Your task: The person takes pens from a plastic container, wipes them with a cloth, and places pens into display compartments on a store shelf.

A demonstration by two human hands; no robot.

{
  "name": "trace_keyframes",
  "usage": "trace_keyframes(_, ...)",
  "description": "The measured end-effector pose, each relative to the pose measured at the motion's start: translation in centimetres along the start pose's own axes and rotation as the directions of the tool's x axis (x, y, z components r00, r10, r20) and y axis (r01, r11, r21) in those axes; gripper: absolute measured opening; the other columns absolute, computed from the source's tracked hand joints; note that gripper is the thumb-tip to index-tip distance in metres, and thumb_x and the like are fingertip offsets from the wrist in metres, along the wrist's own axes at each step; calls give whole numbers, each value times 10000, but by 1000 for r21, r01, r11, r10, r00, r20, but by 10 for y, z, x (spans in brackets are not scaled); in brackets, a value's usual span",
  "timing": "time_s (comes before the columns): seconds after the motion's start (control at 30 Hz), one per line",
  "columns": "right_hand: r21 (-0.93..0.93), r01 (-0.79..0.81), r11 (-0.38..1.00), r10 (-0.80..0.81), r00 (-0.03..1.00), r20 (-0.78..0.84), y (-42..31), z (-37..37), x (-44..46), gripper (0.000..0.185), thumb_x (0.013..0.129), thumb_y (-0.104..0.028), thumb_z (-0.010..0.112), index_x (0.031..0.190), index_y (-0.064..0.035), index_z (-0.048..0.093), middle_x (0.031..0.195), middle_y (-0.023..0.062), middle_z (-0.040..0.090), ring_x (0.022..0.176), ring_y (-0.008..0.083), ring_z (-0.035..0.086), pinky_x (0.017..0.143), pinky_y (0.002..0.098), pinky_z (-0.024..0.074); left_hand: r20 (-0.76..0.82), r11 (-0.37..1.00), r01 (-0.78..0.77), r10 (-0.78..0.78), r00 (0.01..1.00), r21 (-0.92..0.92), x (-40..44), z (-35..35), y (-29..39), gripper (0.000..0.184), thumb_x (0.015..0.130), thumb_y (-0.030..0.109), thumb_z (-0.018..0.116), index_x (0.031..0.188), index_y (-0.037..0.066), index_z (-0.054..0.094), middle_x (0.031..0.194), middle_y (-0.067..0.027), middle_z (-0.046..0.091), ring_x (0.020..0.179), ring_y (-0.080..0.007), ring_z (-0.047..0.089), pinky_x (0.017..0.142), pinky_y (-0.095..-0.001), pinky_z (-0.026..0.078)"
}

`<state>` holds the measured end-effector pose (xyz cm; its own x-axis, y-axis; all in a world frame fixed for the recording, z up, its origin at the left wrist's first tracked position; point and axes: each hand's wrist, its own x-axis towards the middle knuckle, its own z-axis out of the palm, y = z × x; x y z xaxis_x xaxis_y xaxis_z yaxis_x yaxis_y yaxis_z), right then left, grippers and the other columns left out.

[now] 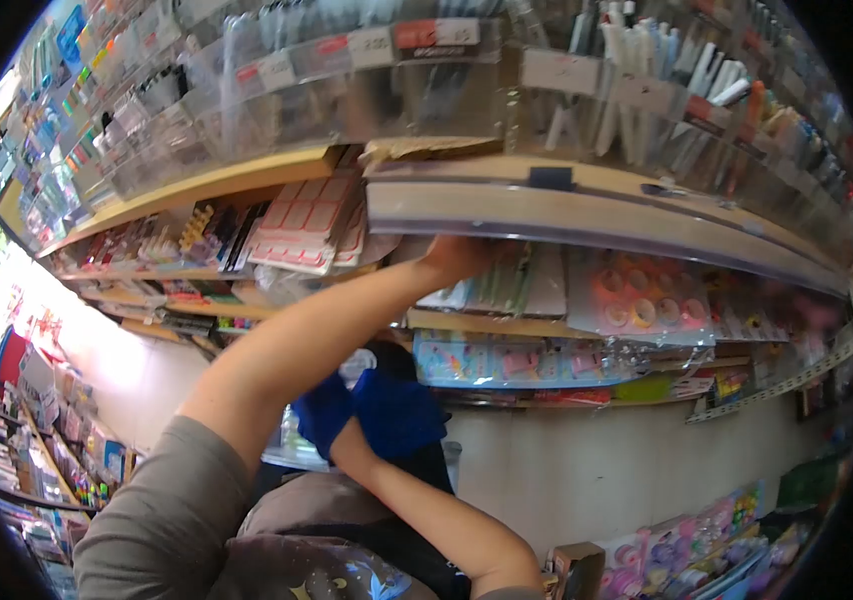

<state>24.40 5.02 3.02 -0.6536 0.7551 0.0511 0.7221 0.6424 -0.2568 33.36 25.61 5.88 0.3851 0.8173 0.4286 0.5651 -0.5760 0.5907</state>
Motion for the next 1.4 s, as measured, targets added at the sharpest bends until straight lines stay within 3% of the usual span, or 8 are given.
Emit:
trace_keyframes(0.03,315,-126,941,117,992,47,4,-37,-13,340,904,-147,381,1218,-19,407,1269,140,412,1162,211,395,987,314,294,-33,998,22,-24,999,-62,-8,-6,-12,534,754,439,587,1156,97,503,1132,-160,536,997,-306,537,806,-386,446)
trace_keyframes(0.1,59,-361,931,361,932,2,0,-9,-17,340,920,-153,363,1233,-26,393,1261,110,422,1118,198,429,980,326,297,80,989,142,-139,987,-42,-33,-43,-10,345,783,370,574,954,72,600,832,-193,603,790,-345,582,676,-402,461)
trace_keyframes(0.13,470,-260,844,410,876,-253,8,52,-7,313,895,-107,387,1194,-13,408,1214,130,433,1118,228,421,971,326,303,150,980,201,-199,968,0,-49,-74,0,323,788,358,569,900,58,611,776,-196,598,752,-351,582,658,-406,456)
trace_keyframes(0.2,992,118,-35,584,808,-75,9,64,-20,363,917,-142,378,1255,-15,339,1253,95,389,1152,199,380,997,309,265,150,964,267,-267,952,22,-86,-121,11,338,799,334,561,732,6,604,652,-204,569,637,-371,558,591,-414,434)
trace_keyframes(0.23,840,346,-418,656,754,16,9,71,-26,392,927,-160,373,1285,-16,305,1272,78,367,1169,185,359,1010,300,247,76,969,239,-243,967,61,-106,-127,-11,332,806,316,556,737,-7,591,641,-199,563,613,-359,550,567,-400,428)
trace_keyframes(0.4,923,344,172,616,694,-373,-7,5,-4,232,913,-101,379,1124,-20,433,994,38,467,933,123,446,852,235,369,105,952,252,-272,957,172,-207,-172,-42,235,832,239,529,744,22,544,603,-165,554,585,-330,561,531,-408,419)
trace_keyframes(0.73,931,364,-3,649,709,-275,-7,-1,8,228,925,-283,406,971,-77,493,830,6,490,750,140,503,673,276,445,695,791,-181,-372,616,585,-246,-152,-62,153,725,104,533,804,27,639,779,-126,643,739,-289,632,614,-382,497)
trace_keyframes(1.4,939,337,67,641,707,-299,-17,-5,11,228,912,-238,343,744,-87,368,705,14,368,665,131,408,611,248,356,752,836,-252,-255,608,487,-273,-140,-65,161,700,108,541,783,28,653,857,-159,632,808,-298,619,657,-382,493)
